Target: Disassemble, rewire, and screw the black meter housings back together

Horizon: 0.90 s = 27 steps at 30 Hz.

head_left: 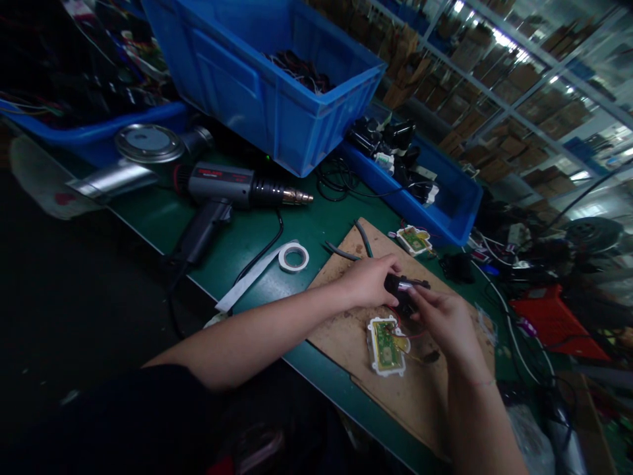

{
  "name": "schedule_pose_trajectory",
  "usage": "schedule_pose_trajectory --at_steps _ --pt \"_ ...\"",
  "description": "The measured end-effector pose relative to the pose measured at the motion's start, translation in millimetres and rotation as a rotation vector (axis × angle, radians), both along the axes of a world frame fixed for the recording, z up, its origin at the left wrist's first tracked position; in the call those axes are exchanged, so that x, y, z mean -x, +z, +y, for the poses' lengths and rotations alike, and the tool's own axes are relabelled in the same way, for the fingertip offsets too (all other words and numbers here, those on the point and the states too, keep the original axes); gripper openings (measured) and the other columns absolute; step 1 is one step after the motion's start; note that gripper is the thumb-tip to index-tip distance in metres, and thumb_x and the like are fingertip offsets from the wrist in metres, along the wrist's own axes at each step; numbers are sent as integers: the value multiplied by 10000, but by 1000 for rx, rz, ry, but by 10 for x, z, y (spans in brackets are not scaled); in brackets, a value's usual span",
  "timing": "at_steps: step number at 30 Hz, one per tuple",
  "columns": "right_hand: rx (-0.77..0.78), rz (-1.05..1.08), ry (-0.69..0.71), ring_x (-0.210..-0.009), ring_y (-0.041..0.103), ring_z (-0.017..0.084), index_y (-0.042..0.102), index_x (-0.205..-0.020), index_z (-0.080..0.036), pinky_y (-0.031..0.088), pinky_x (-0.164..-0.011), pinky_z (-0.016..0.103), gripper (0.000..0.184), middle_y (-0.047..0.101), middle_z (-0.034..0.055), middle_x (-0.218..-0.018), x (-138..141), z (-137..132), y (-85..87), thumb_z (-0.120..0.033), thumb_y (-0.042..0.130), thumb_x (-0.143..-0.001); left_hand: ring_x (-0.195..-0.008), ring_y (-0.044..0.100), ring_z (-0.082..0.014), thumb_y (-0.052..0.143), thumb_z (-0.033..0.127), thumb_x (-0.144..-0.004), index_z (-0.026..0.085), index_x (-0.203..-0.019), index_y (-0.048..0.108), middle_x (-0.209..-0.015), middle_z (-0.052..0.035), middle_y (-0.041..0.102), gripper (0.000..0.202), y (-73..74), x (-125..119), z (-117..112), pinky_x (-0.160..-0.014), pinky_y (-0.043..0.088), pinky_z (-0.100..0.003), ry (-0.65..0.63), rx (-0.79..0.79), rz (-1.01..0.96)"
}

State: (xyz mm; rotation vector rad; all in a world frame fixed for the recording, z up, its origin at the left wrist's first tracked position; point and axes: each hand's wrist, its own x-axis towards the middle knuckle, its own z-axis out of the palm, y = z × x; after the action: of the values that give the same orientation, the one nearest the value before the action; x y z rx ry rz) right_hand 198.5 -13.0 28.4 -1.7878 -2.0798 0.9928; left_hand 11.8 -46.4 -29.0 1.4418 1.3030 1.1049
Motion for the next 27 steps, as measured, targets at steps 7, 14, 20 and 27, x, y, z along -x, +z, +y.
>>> schedule_pose_trajectory --at_steps 7,14,20,27 --pt "-71 -118 73 -490 632 219 766 -1137 -119 399 -451 272 549 695 50 -558 5 19 22 -547 607 -832 -1119 667 -276 899 160 -572 225 -1089 585 -1167 -71 712 608 70 15 -31 -951 533 -397 7 21 0" --pt "-64 -269 144 -494 633 224 802 -1037 -174 371 -467 287 486 699 42 -554 27 78 95 -561 580 -844 -1096 673 -277 884 189 -609 213 -1099 579 -1162 -77 711 578 101 24 -44 -880 546 -367 -1 -6 65" --pt "-297 -507 313 -589 653 244 820 -955 -205 334 -518 318 400 757 110 -719 97 35 106 -451 506 -923 -1067 685 -271 885 206 -607 211 -1112 582 -1148 -74 716 589 112 27 -49 -847 549 -350 14 -13 116" --pt "-455 -614 306 -712 695 271 805 -999 -283 347 -545 320 338 773 117 -841 143 -54 109 -440 508 -962 -1094 681 -285 867 224 -634 224 -1115 591 -1146 -78 724 555 110 49 -75 -915 532 -379 44 -30 119"
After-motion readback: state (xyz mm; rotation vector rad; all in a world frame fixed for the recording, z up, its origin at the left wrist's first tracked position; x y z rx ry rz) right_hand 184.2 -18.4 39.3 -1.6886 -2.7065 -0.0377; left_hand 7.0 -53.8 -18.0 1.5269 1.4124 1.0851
